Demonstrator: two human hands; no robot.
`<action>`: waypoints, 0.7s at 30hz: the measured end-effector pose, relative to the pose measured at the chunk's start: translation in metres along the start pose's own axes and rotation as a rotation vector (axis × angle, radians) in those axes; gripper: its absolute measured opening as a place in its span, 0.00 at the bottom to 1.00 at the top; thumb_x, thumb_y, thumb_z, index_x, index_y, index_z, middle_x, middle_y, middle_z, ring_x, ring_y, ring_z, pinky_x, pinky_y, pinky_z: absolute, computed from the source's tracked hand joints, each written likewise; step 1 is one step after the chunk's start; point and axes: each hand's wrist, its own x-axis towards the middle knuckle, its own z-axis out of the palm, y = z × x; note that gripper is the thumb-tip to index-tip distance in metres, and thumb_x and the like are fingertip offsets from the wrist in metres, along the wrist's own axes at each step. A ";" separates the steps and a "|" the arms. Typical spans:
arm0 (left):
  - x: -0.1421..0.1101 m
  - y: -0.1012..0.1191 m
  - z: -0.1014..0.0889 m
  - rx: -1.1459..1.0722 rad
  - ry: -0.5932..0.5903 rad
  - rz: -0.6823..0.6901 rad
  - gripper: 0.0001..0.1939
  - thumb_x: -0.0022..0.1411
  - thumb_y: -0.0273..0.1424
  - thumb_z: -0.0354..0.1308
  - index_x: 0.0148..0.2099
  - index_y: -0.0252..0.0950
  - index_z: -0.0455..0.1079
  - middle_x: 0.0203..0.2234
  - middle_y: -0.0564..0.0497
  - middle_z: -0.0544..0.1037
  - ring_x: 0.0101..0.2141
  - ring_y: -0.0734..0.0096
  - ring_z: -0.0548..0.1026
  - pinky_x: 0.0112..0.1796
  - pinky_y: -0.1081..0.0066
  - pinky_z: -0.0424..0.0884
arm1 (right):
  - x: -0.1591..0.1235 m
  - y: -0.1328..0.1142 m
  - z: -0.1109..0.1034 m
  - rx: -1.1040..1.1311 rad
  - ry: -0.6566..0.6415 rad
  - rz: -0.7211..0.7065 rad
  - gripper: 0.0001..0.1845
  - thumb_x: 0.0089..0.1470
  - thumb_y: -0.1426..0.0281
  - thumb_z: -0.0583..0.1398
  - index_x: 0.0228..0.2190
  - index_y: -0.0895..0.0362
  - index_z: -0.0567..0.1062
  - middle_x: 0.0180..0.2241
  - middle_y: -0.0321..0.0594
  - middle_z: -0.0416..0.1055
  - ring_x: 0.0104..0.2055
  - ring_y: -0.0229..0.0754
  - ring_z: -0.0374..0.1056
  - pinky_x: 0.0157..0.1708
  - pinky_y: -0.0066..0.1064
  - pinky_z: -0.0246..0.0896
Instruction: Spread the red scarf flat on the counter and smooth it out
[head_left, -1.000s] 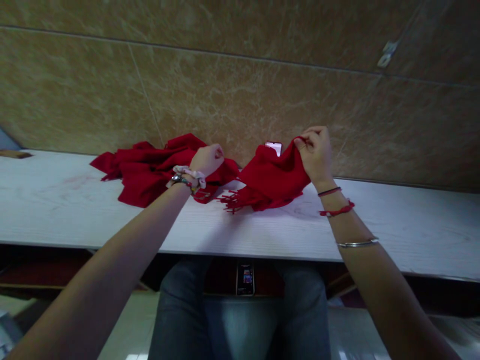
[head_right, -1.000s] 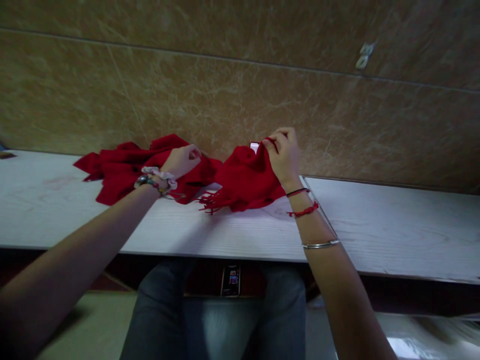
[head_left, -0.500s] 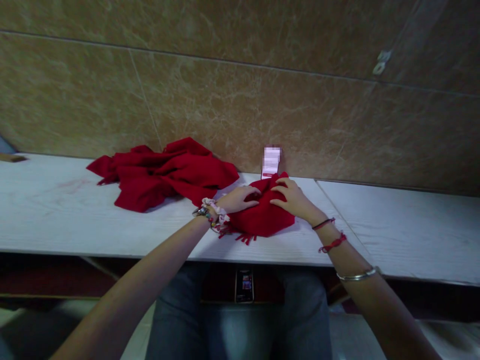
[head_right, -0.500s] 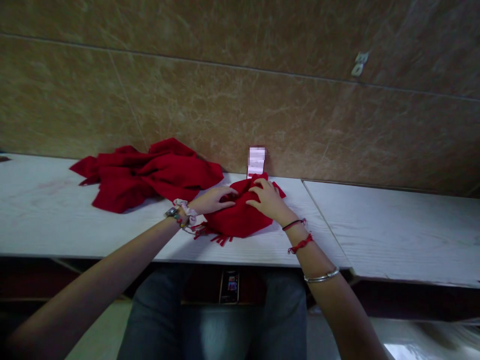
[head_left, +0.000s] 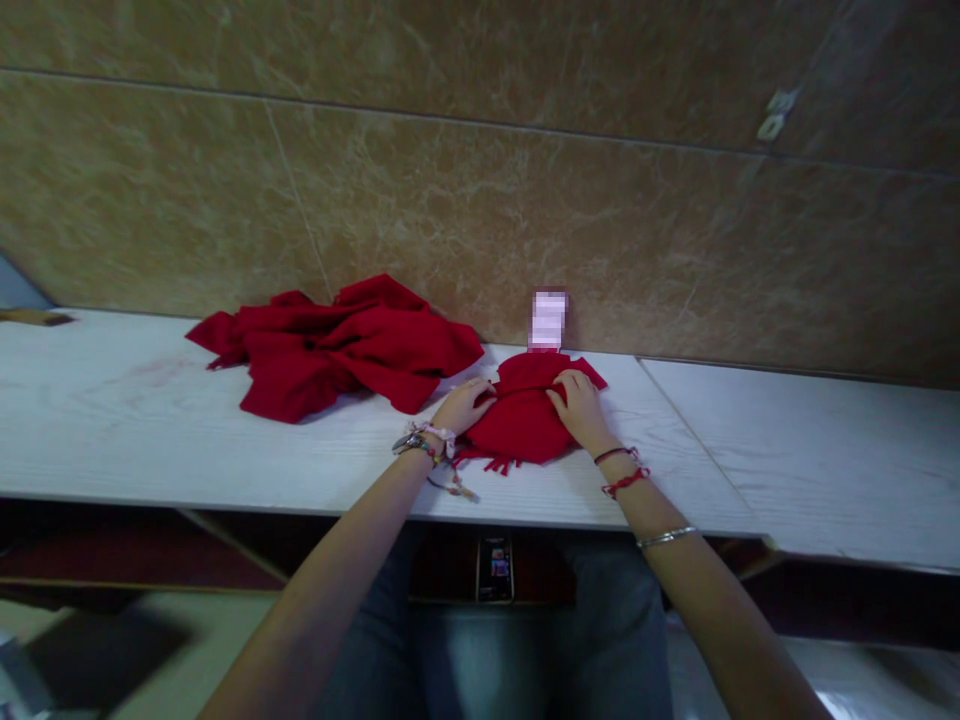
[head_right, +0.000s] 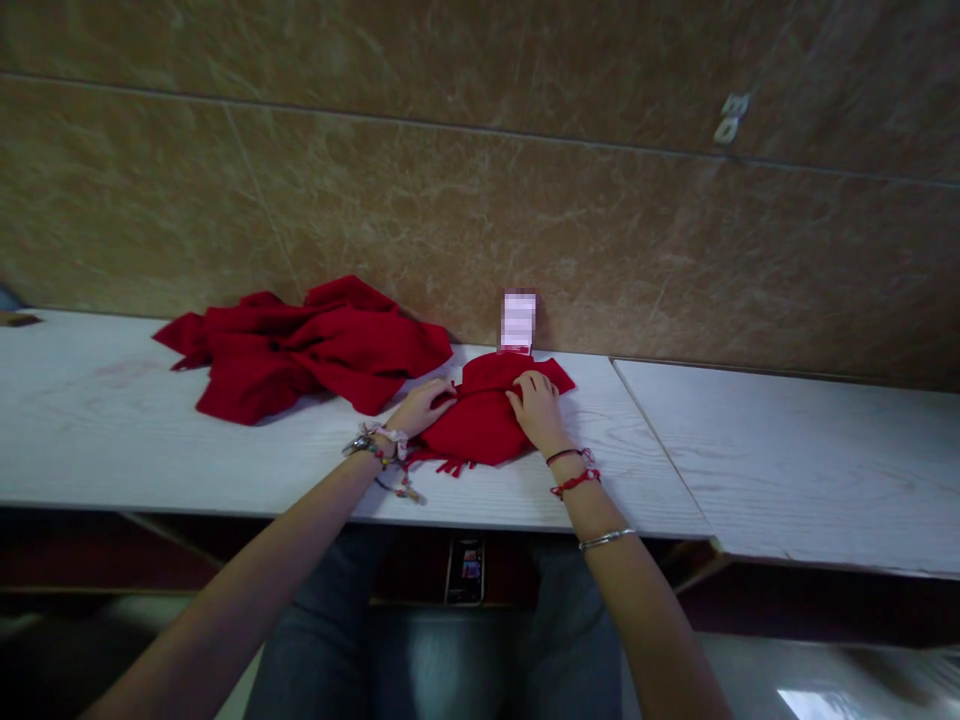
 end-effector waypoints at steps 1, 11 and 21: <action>0.000 0.000 -0.001 0.008 0.016 -0.007 0.06 0.57 0.30 0.50 0.35 0.34 0.66 0.34 0.46 0.72 0.38 0.67 0.70 0.42 0.65 0.66 | 0.000 0.002 -0.001 0.034 0.030 0.004 0.11 0.53 0.68 0.54 0.37 0.59 0.68 0.40 0.48 0.65 0.45 0.47 0.59 0.45 0.42 0.57; -0.007 -0.002 -0.005 0.012 -0.048 -0.079 0.11 0.58 0.32 0.50 0.41 0.33 0.67 0.37 0.45 0.73 0.40 0.65 0.71 0.43 0.66 0.66 | 0.040 -0.005 -0.013 -0.089 -0.126 0.168 0.27 0.50 0.59 0.54 0.50 0.57 0.63 0.53 0.52 0.55 0.54 0.54 0.50 0.49 0.50 0.50; -0.005 -0.001 -0.008 0.103 -0.063 -0.155 0.07 0.53 0.25 0.52 0.35 0.35 0.70 0.33 0.49 0.75 0.36 0.67 0.72 0.41 0.69 0.67 | 0.063 -0.030 -0.017 -0.320 -0.546 0.084 0.12 0.51 0.67 0.56 0.36 0.59 0.74 0.46 0.51 0.62 0.50 0.54 0.56 0.48 0.58 0.45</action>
